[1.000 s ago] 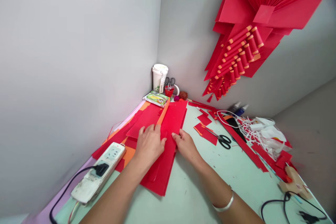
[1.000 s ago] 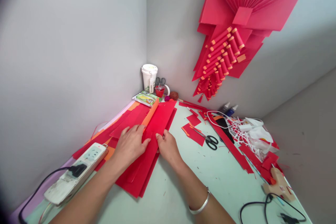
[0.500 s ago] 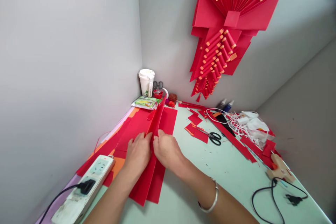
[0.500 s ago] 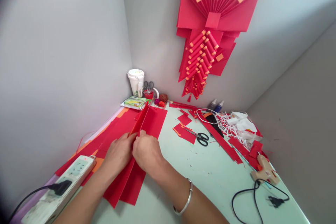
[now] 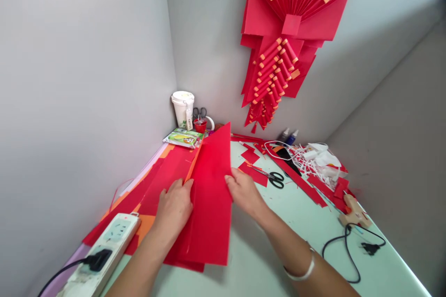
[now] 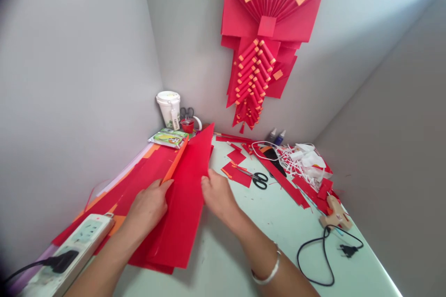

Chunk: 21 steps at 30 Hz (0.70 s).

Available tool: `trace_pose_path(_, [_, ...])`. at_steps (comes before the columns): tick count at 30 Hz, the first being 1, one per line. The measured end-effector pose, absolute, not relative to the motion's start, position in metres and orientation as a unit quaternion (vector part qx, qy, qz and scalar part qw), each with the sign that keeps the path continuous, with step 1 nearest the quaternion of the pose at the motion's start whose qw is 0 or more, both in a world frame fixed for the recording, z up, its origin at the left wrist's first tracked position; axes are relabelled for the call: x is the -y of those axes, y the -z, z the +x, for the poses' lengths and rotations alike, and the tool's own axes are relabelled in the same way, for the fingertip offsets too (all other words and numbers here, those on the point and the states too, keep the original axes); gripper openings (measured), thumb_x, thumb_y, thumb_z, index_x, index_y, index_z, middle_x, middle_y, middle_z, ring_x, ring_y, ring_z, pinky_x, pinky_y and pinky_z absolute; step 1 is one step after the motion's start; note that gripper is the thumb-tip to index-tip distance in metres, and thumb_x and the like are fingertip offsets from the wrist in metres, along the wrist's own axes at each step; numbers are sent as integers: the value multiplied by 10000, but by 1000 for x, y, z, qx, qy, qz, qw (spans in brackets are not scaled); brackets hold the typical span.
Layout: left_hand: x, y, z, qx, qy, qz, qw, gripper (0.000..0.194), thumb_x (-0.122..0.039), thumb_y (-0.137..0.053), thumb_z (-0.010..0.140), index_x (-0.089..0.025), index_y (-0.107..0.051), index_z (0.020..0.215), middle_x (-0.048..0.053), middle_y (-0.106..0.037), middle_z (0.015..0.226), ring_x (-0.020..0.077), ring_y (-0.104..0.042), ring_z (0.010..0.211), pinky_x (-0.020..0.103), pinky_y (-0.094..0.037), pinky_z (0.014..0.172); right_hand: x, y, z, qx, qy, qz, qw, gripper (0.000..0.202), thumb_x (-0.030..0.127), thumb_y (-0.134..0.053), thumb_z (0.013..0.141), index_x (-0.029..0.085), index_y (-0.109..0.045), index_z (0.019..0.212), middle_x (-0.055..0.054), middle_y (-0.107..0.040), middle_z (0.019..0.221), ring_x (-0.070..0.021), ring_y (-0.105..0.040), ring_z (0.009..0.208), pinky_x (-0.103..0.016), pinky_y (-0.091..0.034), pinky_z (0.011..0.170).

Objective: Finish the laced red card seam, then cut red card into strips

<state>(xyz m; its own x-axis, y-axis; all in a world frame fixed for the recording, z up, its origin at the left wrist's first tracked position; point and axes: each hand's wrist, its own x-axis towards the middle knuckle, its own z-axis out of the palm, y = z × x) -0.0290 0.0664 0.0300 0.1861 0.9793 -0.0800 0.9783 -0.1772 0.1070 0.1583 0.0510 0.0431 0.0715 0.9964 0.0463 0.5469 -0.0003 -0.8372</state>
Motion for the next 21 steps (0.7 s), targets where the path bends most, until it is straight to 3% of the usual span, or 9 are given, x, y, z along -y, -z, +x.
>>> trace_pose_path(5, [-66,-23,-30,-643,-20,762,74,571,-16,-415,808,-183,-560,1334,207,-581,1301,335,-567,1205,508,-410,992,-24,-60,220,568,-385,-607,402,371,442,-472,866,205,-658,1082,-35,-734,915,-230,-676,805,-324,-515,718])
trace_pose_path(9, [-62,-22,-26,-640,-57,762,81,424,-146,-397,920,-209,-635,1266,223,-557,1338,361,-529,1248,555,-352,1037,11,-78,269,404,-480,-640,444,534,509,-633,769,229,-632,1223,-54,-759,930,-258,-709,740,-355,-556,662])
trace_pose_path(13, [-56,-28,-20,-618,-110,773,91,374,-294,-414,962,-205,-662,1227,189,-546,1365,327,-449,1326,507,-251,1126,50,-84,308,311,-333,-773,442,597,534,-690,684,234,-674,1201,-85,-762,971,-326,-710,856,-380,-577,653])
trace_pose_path(16, [-53,-34,-16,-598,-145,780,110,413,-329,-417,963,-151,-605,1286,186,-525,1393,314,-403,1356,479,-212,1151,75,-76,329,334,-247,-802,429,538,569,-639,725,282,-701,1177,-91,-736,1079,-347,-673,1018,-393,-584,736])
trace_pose_path(21, [-40,-41,-6,-561,-171,781,215,448,-424,-398,962,-168,-583,1279,127,-594,1336,266,-529,1250,398,-371,1070,97,-58,347,353,-189,-824,401,534,587,-587,767,306,-690,1209,-88,-662,1242,-359,-600,1163,-416,-578,811])
